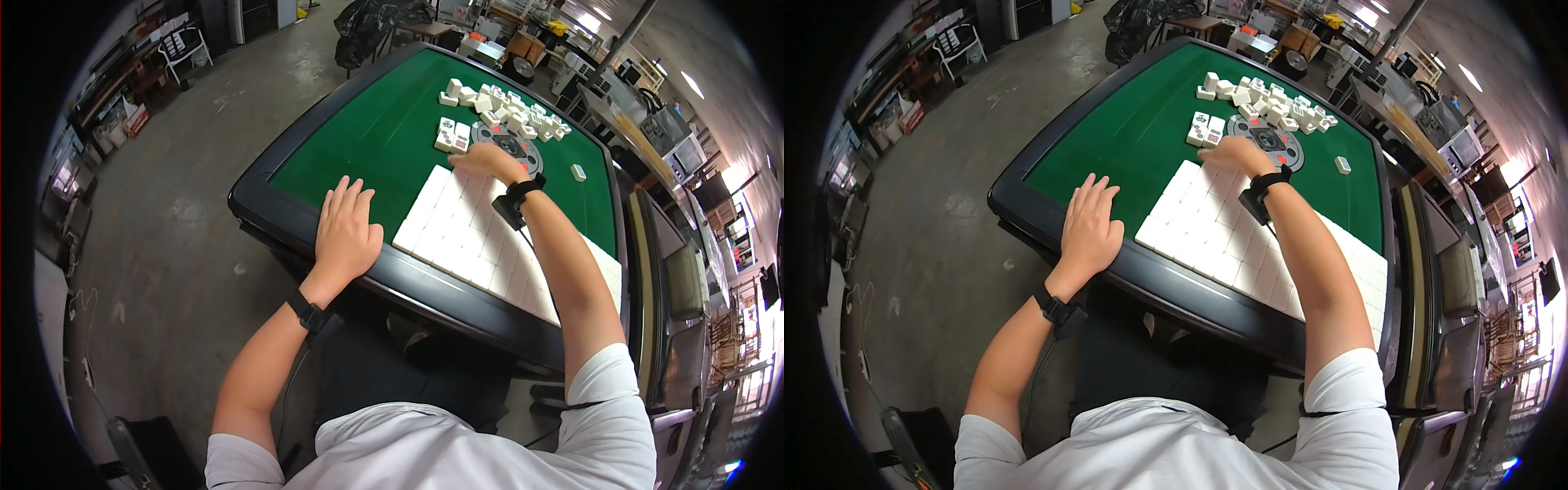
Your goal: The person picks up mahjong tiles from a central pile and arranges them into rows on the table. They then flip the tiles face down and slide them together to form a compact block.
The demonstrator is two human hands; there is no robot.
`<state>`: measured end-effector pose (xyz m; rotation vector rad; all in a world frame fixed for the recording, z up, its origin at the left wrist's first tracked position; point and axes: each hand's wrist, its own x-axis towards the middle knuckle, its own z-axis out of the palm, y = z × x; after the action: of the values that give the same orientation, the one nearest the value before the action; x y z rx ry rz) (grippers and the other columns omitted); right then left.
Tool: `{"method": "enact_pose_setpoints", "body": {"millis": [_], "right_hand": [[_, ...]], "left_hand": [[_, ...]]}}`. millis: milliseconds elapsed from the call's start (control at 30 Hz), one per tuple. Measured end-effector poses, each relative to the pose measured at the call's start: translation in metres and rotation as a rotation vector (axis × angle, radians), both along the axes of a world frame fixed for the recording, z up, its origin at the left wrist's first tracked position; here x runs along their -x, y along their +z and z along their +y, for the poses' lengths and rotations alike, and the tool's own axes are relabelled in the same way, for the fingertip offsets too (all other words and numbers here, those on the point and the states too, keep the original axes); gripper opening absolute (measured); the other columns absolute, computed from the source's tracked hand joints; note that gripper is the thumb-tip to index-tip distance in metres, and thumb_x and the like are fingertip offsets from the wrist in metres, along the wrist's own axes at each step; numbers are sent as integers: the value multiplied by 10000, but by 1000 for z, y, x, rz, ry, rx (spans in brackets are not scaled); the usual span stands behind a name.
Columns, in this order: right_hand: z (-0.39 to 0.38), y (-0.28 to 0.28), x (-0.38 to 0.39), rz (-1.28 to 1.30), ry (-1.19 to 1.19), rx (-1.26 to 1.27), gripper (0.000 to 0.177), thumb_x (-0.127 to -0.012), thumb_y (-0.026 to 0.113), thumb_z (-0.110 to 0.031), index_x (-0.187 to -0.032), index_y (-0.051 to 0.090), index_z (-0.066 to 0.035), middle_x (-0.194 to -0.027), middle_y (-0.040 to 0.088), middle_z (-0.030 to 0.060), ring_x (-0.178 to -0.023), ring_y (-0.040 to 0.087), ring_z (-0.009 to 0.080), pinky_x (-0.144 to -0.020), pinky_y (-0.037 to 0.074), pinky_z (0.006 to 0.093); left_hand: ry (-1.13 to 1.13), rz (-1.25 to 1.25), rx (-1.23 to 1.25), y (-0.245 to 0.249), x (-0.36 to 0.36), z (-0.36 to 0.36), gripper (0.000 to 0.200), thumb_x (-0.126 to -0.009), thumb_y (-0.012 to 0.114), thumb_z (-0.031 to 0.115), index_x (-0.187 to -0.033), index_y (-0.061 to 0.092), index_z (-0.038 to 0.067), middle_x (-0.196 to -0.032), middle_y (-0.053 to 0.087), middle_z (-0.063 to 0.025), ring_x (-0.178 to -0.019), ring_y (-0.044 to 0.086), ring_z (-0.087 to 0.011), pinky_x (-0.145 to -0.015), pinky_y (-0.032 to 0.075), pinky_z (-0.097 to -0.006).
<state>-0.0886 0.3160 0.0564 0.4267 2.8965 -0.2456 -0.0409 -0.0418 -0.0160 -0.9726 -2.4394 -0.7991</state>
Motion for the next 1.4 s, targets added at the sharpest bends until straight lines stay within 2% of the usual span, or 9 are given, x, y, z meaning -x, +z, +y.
{"method": "enact_pose_setpoints", "body": {"millis": [167,300,467,600,700,867,1000,1233,1400], "right_hand": [[-12,3,4,-45,-52,-72,596,-905,672,-507,-1159,813,13,-1195,784,252,-1122,740,431,-983,576,460],[-11,21,15,-193,-22,-88,617,-862,713,-543,-1092,824,18,-1073,801,243,-949,779,417,-845,607,461],[14,14,35,181,45,-116,552,-757,904,-439,-978,782,52,-1031,789,286,-939,782,415,-856,611,494],[28,-9,48,291,158,-59,559,-861,861,-446,-1176,753,3,-1108,787,220,-1040,757,373,-922,585,428],[28,-13,54,392,130,34,502,-867,861,-392,-1132,767,24,-1043,786,265,-1004,758,423,-907,590,474],[44,0,62,6,-107,318,474,-1112,574,-444,-1290,730,-34,-1032,748,53,-924,707,163,-831,594,350],[44,-2,51,101,-188,419,449,-1134,501,-397,-1222,728,-19,-1001,726,69,-843,681,173,-747,581,348],[43,-10,57,151,-89,221,313,-991,757,-338,-1104,751,-47,-980,714,32,-780,656,164,-667,535,320],[13,13,40,-8,42,367,282,-904,815,-267,-1127,755,-106,-1004,725,-21,-933,670,124,-780,532,301]], "left_hand": [[2,-11,-12,2,-2,-1,570,-879,553,108,-1412,611,-85,-1558,557,-286,-1564,403,-455,-1317,283,-582],[-15,-7,-31,4,-1,-1,564,-875,554,105,-1402,613,-85,-1551,560,-283,-1557,406,-466,-1315,284,-590],[-13,-46,-56,3,1,0,563,-874,556,108,-1400,613,-84,-1554,557,-281,-1558,405,-465,-1318,281,-591],[-17,-48,-63,5,1,-1,566,-875,555,113,-1403,612,-82,-1561,550,-280,-1560,405,-459,-1324,274,-585],[-15,-53,-73,3,0,-1,567,-875,555,113,-1404,611,-80,-1562,548,-281,-1561,405,-455,-1325,275,-580],[-18,-36,-93,3,-2,-4,563,-873,555,107,-1400,611,-80,-1562,547,-283,-1562,405,-453,-1324,281,-576],[-21,-24,-91,1,-1,-2,559,-868,560,104,-1393,613,-82,-1555,551,-289,-1559,408,-455,-1320,284,-580],[-19,-6,-109,-1,-1,-2,549,-866,565,103,-1381,616,-80,-1548,555,-292,-1554,416,-456,-1313,292,-589],[-18,3,-109,-1,-1,-3,553,-860,569,104,-1380,616,-81,-1542,558,-290,-1550,419,-457,-1310,296,-592]]}}
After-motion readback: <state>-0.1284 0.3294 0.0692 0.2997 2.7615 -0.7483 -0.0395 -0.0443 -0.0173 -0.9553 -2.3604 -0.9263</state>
